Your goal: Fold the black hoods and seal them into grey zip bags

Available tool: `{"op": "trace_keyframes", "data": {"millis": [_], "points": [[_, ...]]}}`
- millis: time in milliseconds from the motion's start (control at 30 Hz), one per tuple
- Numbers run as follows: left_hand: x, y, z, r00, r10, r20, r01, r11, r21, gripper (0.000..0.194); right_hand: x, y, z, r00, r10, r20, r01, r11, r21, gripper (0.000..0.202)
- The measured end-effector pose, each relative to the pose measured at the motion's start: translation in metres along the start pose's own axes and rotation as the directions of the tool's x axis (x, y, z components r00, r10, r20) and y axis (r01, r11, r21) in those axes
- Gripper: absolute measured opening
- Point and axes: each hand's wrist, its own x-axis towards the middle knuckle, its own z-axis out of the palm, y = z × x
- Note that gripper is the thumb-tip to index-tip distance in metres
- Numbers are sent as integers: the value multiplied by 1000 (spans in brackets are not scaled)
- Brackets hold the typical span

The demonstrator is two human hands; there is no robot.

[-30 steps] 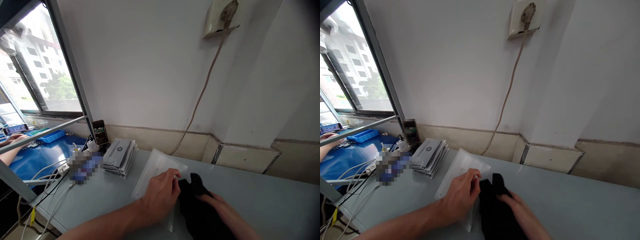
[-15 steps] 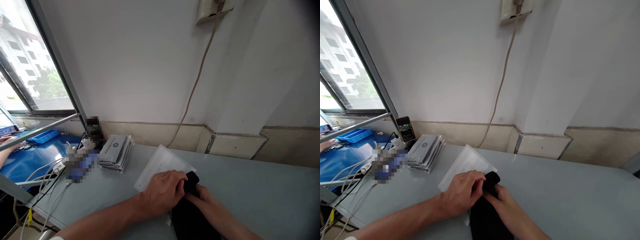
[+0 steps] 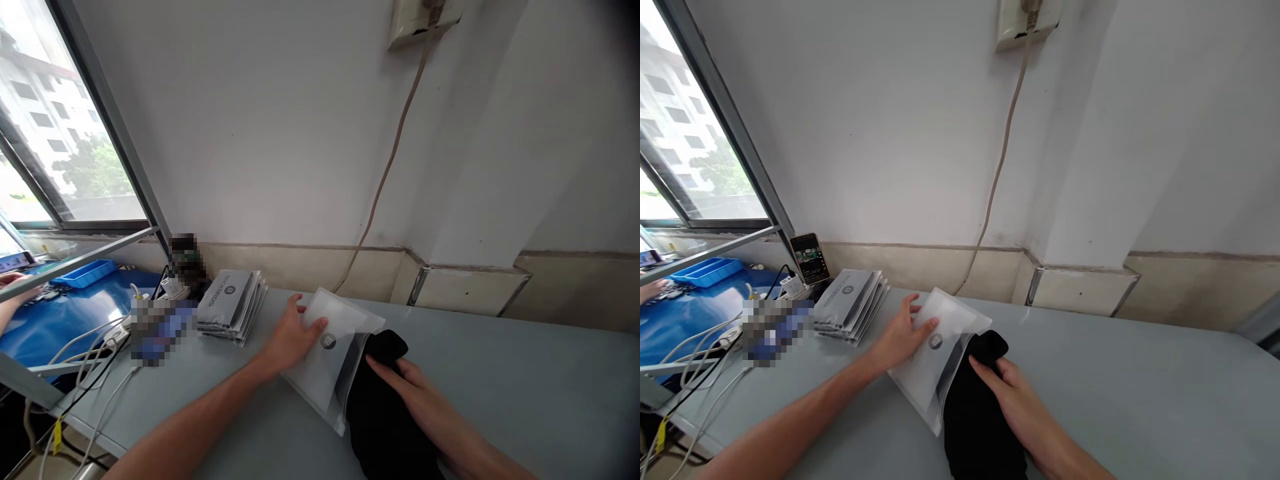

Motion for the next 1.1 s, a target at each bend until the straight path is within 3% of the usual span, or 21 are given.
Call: {"op": "trace_keyframes", "data": {"millis": [67, 167, 333, 467, 533, 600, 700, 767, 933, 1100], "points": [[3, -1, -6, 977, -91, 192, 122, 980, -155, 73, 0, 1, 0, 1000, -12, 19, 12, 1000, -20, 37], [2, 4, -8, 937, -12, 349, 154, 911, -383, 65, 3, 0, -1, 994, -104, -33, 102, 993, -57, 43], [-3, 8, 0, 977, 27, 211, 99, 820, -564, 61, 13, 0, -12, 939, -152, -307, 152, 988, -26, 60], [-3, 4, 4, 982, 14, 189, 99, 813, -573, 58, 25, 5, -22, 867, -328, -375, 313, 944, -101, 77], [-3, 2, 4, 977, 20, 212, 106, 818, -565, 59, 27, 7, -24, 869, -397, -296, 362, 917, -167, 65], [-2, 1, 4, 972, 16, 235, 123, 815, -566, 61, 24, 6, -23, 905, -388, -174, 360, 917, -172, 53], [-2, 1, 1, 958, 18, 286, 150, 818, -556, 63, 18, 5, -19, 966, -259, 8, 259, 965, -47, 49], [-4, 4, 0, 930, 53, 363, 163, 826, -539, 65, 16, 5, -17, 976, -195, 93, 195, 981, 17, 49], [-12, 10, 0, 851, 149, 503, 160, 840, -519, 70, 23, 11, -17, 963, -188, 191, 193, 981, -9, 47], [-17, 14, 4, 813, 242, 529, 93, 843, -529, 71, 25, 14, -18, 914, -366, 175, 403, 874, -274, 39]]}}
